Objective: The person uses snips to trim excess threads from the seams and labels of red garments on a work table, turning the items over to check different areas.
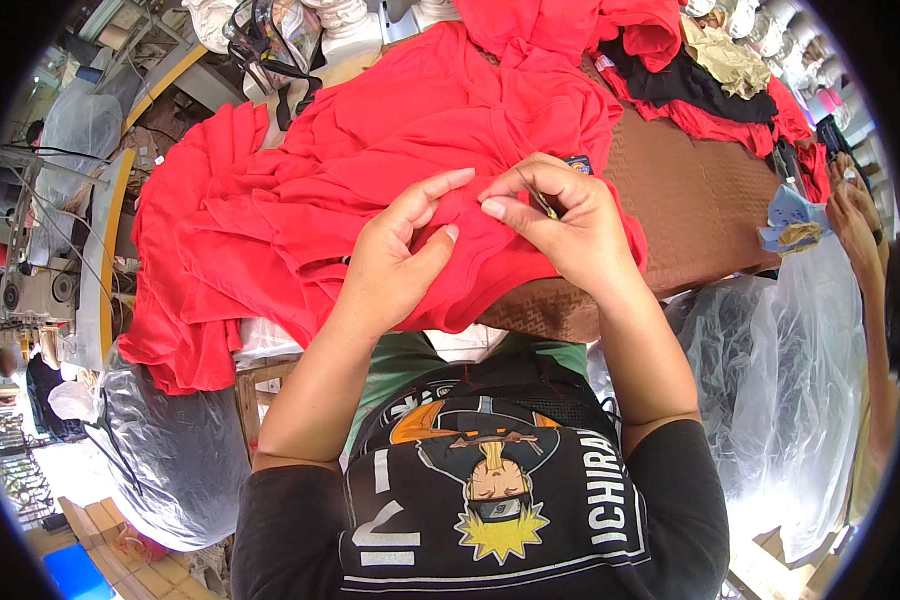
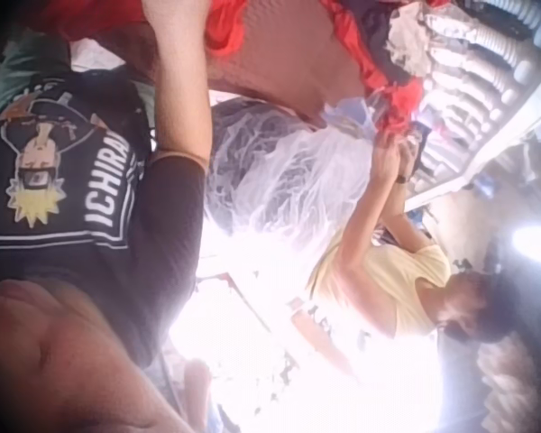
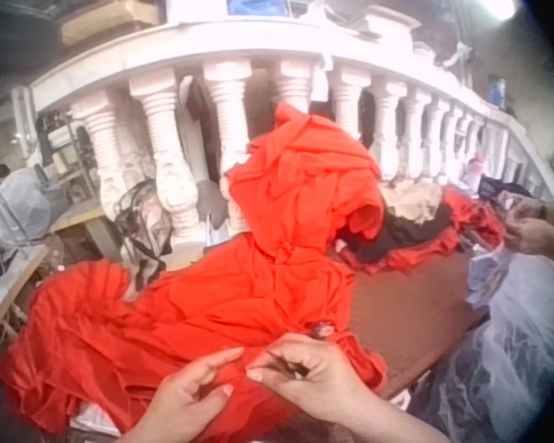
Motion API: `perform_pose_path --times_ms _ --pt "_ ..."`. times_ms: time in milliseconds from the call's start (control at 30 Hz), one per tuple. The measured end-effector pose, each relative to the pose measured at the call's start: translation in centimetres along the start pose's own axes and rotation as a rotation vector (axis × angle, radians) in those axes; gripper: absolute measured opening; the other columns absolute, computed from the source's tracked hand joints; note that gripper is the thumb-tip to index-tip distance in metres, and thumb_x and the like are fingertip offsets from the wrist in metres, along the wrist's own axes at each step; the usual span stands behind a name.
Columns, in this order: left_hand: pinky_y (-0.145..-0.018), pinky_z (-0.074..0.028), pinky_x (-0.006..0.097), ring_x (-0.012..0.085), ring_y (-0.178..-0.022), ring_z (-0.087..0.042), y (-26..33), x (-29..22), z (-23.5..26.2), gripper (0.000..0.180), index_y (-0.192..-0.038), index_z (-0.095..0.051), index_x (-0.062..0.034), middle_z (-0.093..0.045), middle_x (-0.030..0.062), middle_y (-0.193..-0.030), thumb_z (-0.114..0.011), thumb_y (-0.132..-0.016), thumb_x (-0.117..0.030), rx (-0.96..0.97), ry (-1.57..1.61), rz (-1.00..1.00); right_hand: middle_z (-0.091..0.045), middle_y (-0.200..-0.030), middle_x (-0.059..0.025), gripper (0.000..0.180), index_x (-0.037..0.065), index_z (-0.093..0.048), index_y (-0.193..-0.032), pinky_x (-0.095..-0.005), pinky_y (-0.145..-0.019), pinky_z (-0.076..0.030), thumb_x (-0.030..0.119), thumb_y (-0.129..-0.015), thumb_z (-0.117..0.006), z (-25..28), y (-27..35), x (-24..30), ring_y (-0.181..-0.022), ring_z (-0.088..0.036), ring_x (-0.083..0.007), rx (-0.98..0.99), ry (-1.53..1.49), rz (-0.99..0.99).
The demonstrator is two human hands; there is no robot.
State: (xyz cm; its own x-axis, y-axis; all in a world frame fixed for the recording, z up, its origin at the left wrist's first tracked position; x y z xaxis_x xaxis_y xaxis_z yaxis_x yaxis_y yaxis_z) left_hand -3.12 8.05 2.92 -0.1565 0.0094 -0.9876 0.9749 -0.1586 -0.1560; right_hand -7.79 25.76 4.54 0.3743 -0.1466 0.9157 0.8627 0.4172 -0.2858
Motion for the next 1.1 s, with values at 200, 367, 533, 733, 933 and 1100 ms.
perform_pose_path --times_ms 200,367,533,733,933,1100 --pt "-0.099 -0.040 0.028 0.0156 -0.116 -0.053 -0.7 -3.1 0.6 0.039 -0.125 -0.059 -0.0074 -0.054 0.0099 -0.132 -0.062 -0.087 -0.004 -0.178 -1.025 -0.280 -0.064 -0.077 0.0019 0.008 0.001 -0.067 -0.088 -0.0218 -0.070 -0.044 0.008 -0.086 -0.070 0.3 -0.1 -0.8 -0.074 -0.052 -0.0034 -0.079 -0.208 -0.101" --pt "-0.067 -0.050 0.028 0.0139 -0.072 -0.065 -2.1 -3.7 -1.5 0.026 -0.108 -0.067 -0.0043 -0.070 0.0070 -0.086 -0.070 -0.083 -0.011 -0.030 -0.640 -0.138 -0.061 -0.077 0.0022 0.007 0.001 -0.064 -0.087 -0.0226 -0.070 -0.044 0.007 -0.089 -0.067 0.5 0.2 -0.1 -0.076 -0.052 -0.0043 -0.031 -0.127 -0.059" --pt "-0.064 -0.049 0.025 0.0097 -0.066 -0.062 -2.0 -2.7 -1.5 0.014 -0.096 -0.069 -0.0018 -0.069 0.0068 -0.075 -0.069 -0.085 -0.010 0.170 -0.707 0.039 -0.060 -0.079 0.0005 0.008 0.001 -0.062 -0.091 -0.0235 -0.071 -0.044 0.007 -0.089 -0.066 1.4 0.7 0.8 -0.078 -0.052 -0.0053 -0.054 -0.027 0.039" --pt "-0.070 -0.050 0.023 0.0078 -0.074 -0.063 -2.1 -1.9 -0.4 0.014 -0.096 -0.068 0.0023 -0.069 0.0031 -0.081 -0.063 -0.091 -0.010 0.119 -0.392 0.173 -0.063 -0.085 -0.0090 0.023 0.002 -0.061 -0.099 -0.0304 -0.074 -0.048 0.016 -0.084 -0.072 2.8 0.9 2.3 -0.080 -0.060 -0.0167 0.056 0.287 -0.002" --pt "-0.073 -0.051 0.024 0.0106 -0.078 -0.065 -2.3 -2.8 -0.2 0.018 -0.100 -0.064 0.0029 -0.067 0.0051 -0.089 -0.060 -0.094 -0.014 0.155 -0.294 0.183 -0.065 -0.088 -0.0098 0.022 0.002 -0.062 -0.101 -0.0331 -0.072 -0.050 0.010 -0.082 -0.070 3.4 1.6 1.8 -0.079 -0.063 -0.0236 0.109 0.168 0.078" --pt "-0.072 -0.051 0.024 0.0110 -0.078 -0.065 -2.2 -2.9 -0.2 0.018 -0.100 -0.064 0.0027 -0.067 0.0051 -0.089 -0.061 -0.095 -0.014 0.138 -0.281 0.173 -0.065 -0.088 -0.0107 0.016 0.000 -0.063 -0.097 -0.0319 -0.072 -0.050 0.005 -0.082 -0.068 3.7 1.5 2.3 -0.080 -0.064 -0.0235 0.194 0.254 0.167"
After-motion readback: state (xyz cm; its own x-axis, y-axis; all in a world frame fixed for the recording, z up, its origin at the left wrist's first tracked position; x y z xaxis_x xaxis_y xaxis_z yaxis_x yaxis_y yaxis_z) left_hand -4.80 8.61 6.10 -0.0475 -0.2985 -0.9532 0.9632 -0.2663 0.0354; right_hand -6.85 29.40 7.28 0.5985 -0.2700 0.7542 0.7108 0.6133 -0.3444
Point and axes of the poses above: each hand's wrist, its own y-axis away from the middle knuckle, its own z-axis out of the back of the hand, x = y × z, the point moved 2 cm from there along -y, towards the middle knuckle
